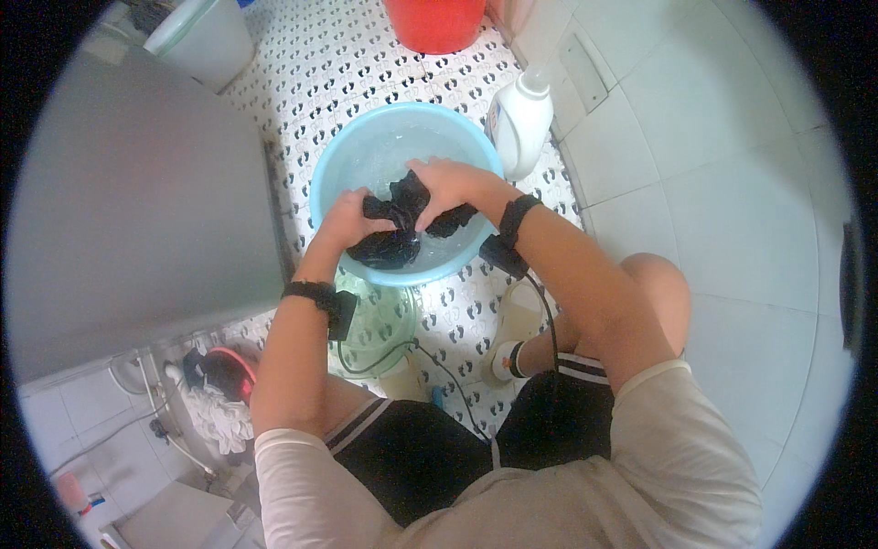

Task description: The person washes clothes in a basin with water, scrubbing a dark item and then a white item by hand.

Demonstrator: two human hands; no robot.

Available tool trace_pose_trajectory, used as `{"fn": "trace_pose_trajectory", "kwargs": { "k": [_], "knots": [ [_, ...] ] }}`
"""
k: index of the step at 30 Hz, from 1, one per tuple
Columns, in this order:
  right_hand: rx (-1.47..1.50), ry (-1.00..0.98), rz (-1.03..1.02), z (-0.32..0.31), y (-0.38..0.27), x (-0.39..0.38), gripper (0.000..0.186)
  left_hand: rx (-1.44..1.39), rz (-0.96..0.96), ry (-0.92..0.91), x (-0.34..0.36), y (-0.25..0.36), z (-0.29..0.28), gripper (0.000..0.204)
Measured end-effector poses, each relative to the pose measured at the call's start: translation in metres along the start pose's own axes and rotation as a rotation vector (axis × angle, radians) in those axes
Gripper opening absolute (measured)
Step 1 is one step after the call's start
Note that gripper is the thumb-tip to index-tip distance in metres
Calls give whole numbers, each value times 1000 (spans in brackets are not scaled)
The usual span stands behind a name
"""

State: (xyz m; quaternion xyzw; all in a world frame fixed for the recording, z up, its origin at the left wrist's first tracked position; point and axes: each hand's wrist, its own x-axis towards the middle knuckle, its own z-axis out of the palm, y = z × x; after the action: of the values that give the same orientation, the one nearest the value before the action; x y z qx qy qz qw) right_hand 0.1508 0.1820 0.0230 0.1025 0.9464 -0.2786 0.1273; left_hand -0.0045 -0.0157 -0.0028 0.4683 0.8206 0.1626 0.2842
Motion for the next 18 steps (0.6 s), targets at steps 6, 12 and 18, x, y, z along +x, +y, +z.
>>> {"fn": "trace_pose_trajectory", "kwargs": {
  "k": [6,12,18],
  "knots": [
    [-40,-86,21,1,10,-5,65,110,40,94,-12,11,-4,57],
    [-35,127,-43,4,19,-12,60,37,39,66,-22,23,-16,48],
    [255,148,-49,-15,11,-18,63,17,-43,181,-34,35,-25,33]
  ]
}}
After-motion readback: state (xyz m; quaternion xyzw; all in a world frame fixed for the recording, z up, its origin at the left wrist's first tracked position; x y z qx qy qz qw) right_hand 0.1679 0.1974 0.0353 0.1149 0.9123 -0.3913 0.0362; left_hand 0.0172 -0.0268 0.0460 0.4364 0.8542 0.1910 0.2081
